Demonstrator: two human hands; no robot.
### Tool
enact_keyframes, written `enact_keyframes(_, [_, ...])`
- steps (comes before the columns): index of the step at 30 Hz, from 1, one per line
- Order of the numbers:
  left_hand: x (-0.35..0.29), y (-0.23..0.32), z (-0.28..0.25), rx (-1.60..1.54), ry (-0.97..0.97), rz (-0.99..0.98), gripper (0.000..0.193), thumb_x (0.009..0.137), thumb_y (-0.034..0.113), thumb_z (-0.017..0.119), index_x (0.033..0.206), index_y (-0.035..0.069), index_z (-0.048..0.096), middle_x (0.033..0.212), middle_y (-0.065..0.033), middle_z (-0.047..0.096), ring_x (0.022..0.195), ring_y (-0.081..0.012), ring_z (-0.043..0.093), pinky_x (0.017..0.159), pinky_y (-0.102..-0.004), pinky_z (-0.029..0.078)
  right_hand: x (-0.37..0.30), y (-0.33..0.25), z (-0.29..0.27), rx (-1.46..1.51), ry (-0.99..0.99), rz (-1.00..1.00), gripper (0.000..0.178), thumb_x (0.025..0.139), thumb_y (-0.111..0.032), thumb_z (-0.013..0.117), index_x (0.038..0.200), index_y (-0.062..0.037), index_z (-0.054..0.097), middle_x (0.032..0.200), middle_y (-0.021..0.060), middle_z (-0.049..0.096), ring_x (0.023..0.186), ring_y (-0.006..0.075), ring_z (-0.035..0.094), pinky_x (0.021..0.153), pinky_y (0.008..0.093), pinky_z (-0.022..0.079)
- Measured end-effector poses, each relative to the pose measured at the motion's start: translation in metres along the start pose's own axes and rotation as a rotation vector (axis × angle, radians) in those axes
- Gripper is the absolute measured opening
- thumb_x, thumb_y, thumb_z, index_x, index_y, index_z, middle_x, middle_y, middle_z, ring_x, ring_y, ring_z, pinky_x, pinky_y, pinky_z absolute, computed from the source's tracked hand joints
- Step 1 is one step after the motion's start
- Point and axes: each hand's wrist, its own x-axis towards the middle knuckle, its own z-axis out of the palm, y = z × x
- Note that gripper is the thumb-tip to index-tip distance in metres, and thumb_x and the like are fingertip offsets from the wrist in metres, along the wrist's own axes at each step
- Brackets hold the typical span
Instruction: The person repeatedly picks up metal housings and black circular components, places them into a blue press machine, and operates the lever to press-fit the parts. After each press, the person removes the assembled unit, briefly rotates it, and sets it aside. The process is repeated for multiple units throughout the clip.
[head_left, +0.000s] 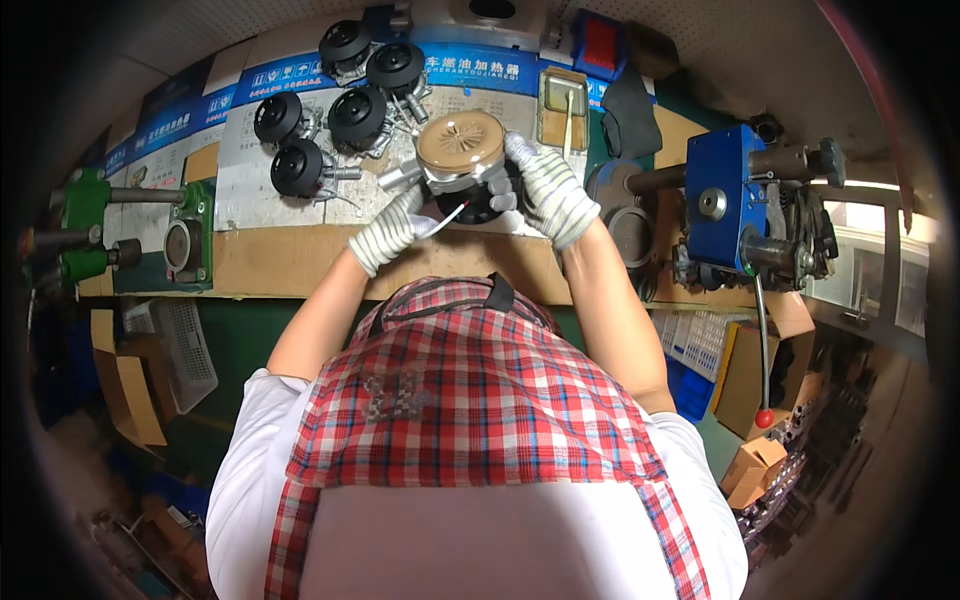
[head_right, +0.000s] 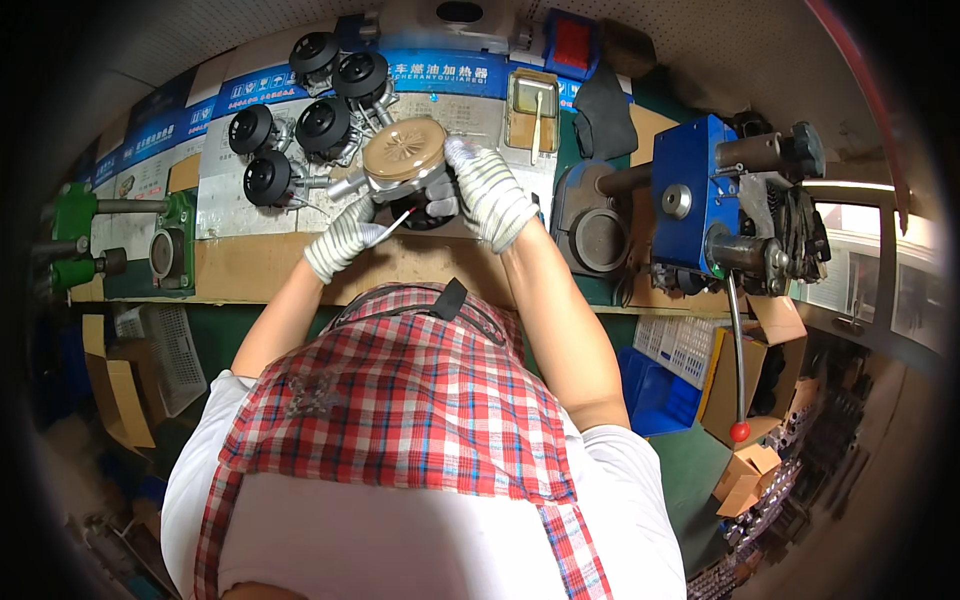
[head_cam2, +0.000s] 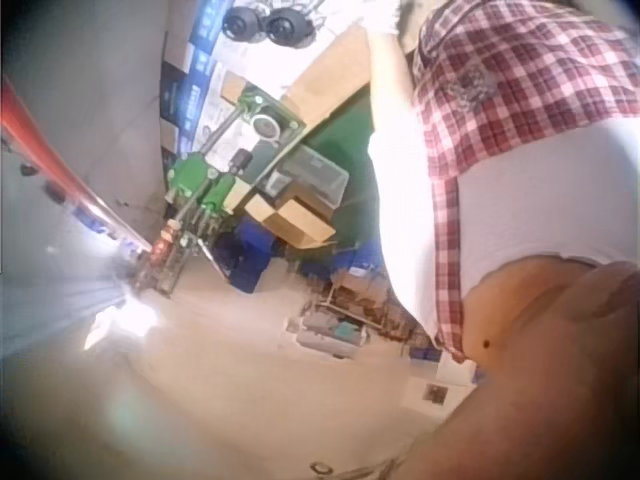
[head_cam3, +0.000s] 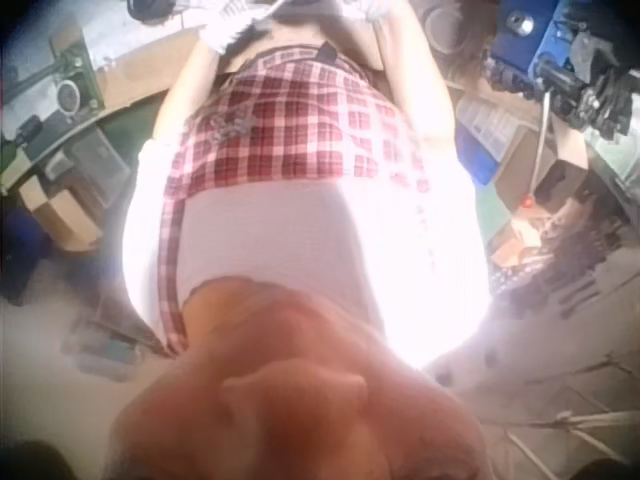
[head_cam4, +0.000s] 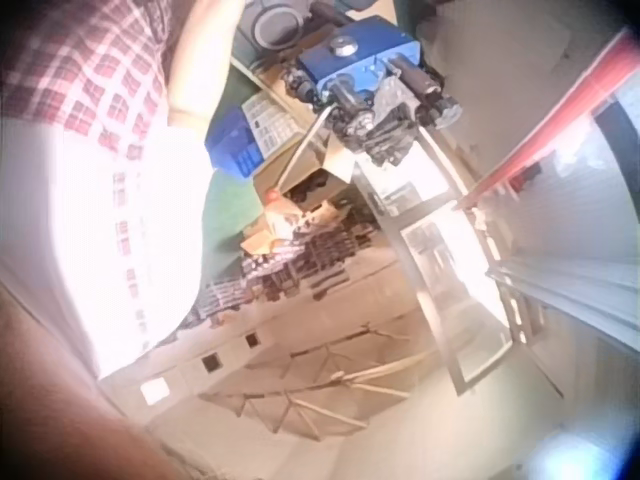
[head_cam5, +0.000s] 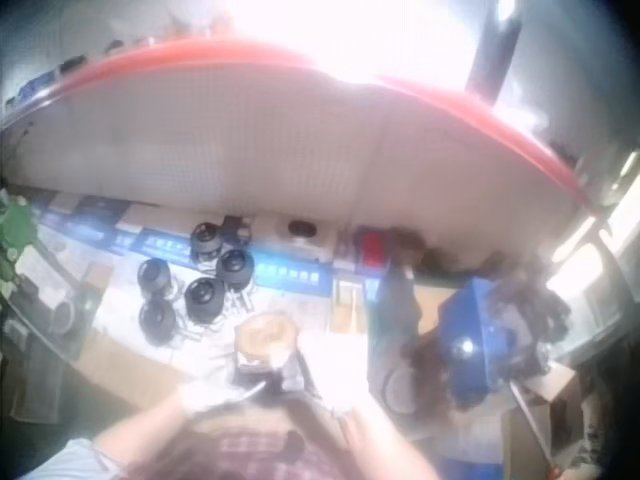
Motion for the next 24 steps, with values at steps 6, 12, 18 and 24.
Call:
enact_keyframes(6, [-0.007,0.046,0.020,-0.032,0.010,0.034,0.055,0.088,0.023,0.078,0.135,0.005,0.057,0.133,-0.0094,0.062,0.122,-0.0210,0.057,0.104,-0.0367,0.048,-0.048,-0.022,0.047,0.074,-0.104,0.016,0.039,0.098,-0.036,0.064,0.110,0.0010,0.065,0.083,0.0110,0.071,0.059,0.0157,0.065,0.050,0.0270,0.056])
enact_keyframes(12, [-0.025,0.085,0.039,-0.398,0.208,0.048,0.069,0.087,0.035,0.078,0.141,0.002,0.050,0.128,-0.0123,0.066,0.117,-0.0235,0.064,0.102,-0.0384,0.051,-0.081,-0.019,0.030,-0.509,-0.053,-0.192,0.065,0.101,-0.059,0.048,0.118,0.0020,0.063,0.088,0.0114,0.072,0.070,0.0144,0.066,0.062,0.0251,0.053])
enact_keyframes(18, [-0.028,0.068,0.029,-0.577,0.069,0.073,0.075,0.087,0.026,0.077,0.147,0.001,0.041,0.136,-0.0175,0.060,0.126,-0.0282,0.060,0.107,-0.0418,0.050,-0.079,0.037,0.002,-0.958,-0.020,-0.616,0.099,0.074,-0.048,0.084,0.150,-0.0051,0.038,0.139,0.0215,0.047,0.121,0.0346,0.055,0.103,0.0430,0.048])
enact_keyframes(24, [-0.031,0.058,0.030,-0.640,0.029,0.058,0.075,0.087,0.024,0.077,0.148,0.001,0.040,0.137,-0.0174,0.059,0.126,-0.0283,0.059,0.106,-0.0427,0.050,-0.075,0.055,-0.005,-0.840,0.026,-0.669,0.100,0.076,-0.054,0.081,0.150,-0.0046,0.037,0.137,0.0206,0.047,0.122,0.0339,0.054,0.103,0.0453,0.047])
